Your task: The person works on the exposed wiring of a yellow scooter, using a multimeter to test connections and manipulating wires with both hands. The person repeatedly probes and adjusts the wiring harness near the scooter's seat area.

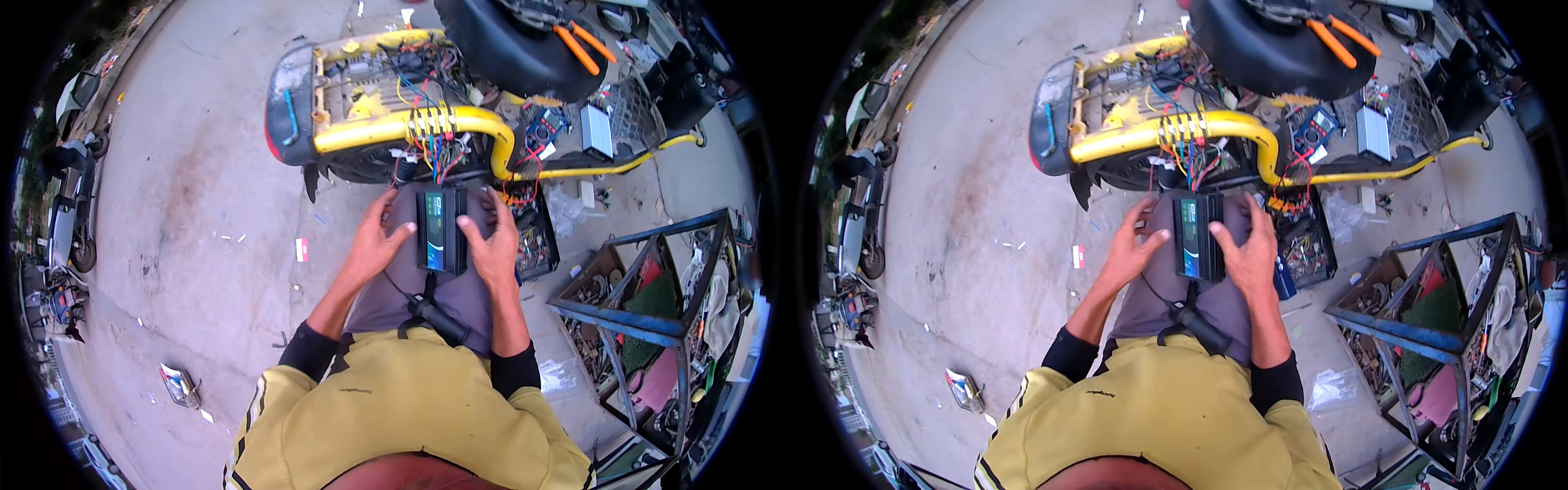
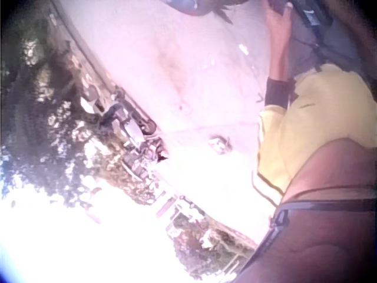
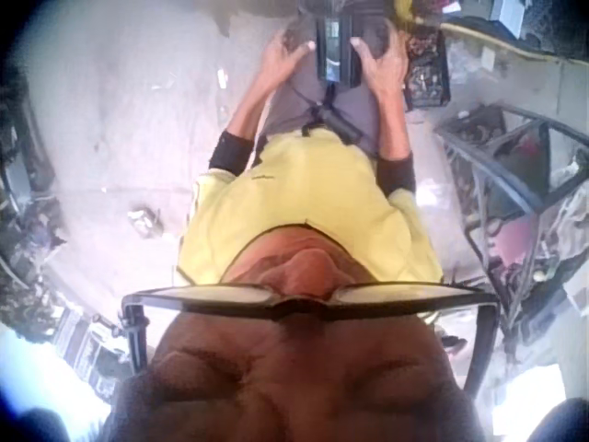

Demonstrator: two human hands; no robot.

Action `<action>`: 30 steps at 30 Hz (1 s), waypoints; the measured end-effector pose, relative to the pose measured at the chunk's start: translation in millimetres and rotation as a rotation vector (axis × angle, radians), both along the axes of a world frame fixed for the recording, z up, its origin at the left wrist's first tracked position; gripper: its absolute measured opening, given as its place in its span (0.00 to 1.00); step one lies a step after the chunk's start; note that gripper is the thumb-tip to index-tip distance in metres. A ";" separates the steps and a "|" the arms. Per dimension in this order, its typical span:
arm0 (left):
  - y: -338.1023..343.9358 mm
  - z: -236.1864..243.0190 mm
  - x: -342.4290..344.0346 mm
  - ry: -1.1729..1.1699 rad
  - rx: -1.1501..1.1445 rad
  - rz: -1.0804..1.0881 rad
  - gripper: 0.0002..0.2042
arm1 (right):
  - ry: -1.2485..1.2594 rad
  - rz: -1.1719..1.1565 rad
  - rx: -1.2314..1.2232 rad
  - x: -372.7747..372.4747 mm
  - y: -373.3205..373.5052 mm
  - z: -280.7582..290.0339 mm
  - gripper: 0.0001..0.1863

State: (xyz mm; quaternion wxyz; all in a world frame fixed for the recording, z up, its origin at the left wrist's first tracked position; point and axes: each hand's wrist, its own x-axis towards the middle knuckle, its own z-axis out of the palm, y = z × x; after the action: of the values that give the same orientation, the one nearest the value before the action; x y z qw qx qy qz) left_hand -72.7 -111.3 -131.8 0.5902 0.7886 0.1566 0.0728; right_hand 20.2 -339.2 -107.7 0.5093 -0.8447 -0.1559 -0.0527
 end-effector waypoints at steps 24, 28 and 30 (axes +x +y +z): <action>11.4 20.1 57.0 -0.083 -0.562 0.004 0.26 | 0.467 0.281 0.308 9.9 36.5 11.4 0.42; -0.9 25.8 63.5 -0.092 -0.509 -0.075 0.21 | 0.409 0.303 0.226 20.3 32.1 8.7 0.34; -2.9 25.0 67.6 -0.095 -0.488 -0.089 0.19 | 0.535 0.255 0.317 29.8 30.6 8.4 0.34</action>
State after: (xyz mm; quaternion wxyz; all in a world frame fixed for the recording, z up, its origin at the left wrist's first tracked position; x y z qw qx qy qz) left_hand -5.1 -114.1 -106.8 0.7723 0.6247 0.1069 0.0439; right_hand 50.0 -308.6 -99.4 0.6599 -0.7124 -0.1108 0.2114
